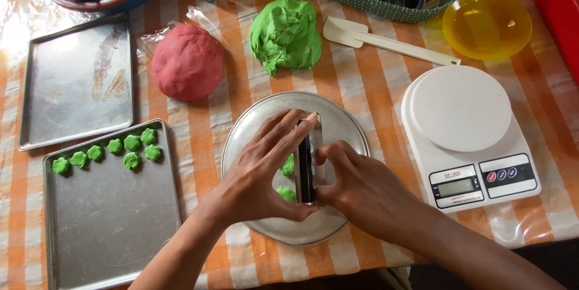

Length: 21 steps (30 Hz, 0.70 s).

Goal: Molding green dough into flower shapes using a mold and rolling dough balls by hand.

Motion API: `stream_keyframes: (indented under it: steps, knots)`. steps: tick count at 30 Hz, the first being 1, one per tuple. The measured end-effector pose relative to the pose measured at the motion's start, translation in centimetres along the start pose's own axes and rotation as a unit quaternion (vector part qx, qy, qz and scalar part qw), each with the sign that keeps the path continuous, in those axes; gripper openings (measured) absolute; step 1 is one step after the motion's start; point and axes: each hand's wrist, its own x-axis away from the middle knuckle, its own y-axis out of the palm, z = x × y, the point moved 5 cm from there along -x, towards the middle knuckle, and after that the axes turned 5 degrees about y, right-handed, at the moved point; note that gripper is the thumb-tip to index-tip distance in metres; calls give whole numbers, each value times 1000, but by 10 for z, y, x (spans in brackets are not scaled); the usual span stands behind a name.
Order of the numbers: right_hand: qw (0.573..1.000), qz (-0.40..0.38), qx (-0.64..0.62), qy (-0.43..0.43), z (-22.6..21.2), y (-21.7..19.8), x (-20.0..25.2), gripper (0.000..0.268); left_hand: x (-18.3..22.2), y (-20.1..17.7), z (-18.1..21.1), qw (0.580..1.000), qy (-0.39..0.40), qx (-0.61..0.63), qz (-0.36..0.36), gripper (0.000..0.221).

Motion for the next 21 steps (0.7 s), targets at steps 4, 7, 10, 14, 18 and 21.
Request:
stream_keyframes:
  steps: [4, 7, 10, 14, 18, 21]
  knots:
    - [998, 45, -14, -32, 9, 2, 4, 26, -7, 3, -5, 999, -20, 25, 5, 116]
    - [998, 47, -26, -35, 9, 1, 4, 22, -10, 1, -3, 999, -29, 31, -5, 117]
    - [999, 21, -37, -7, 13, 5, 2, 19, -11, -1, -7, 997, -63, 34, -19, 117]
    - [999, 26, -44, 1, 13, 5, 0, 12, -7, 5, -10, 998, -50, 22, -9, 118]
    - [997, 4, -81, -5, 13, -5, 0, 16, -10, 0, -14, 989, -102, 106, 10, 116]
    - [997, -7, -70, -8, 10, -13, 2, 26, -8, -5, -13, 986, -116, 110, 45, 112]
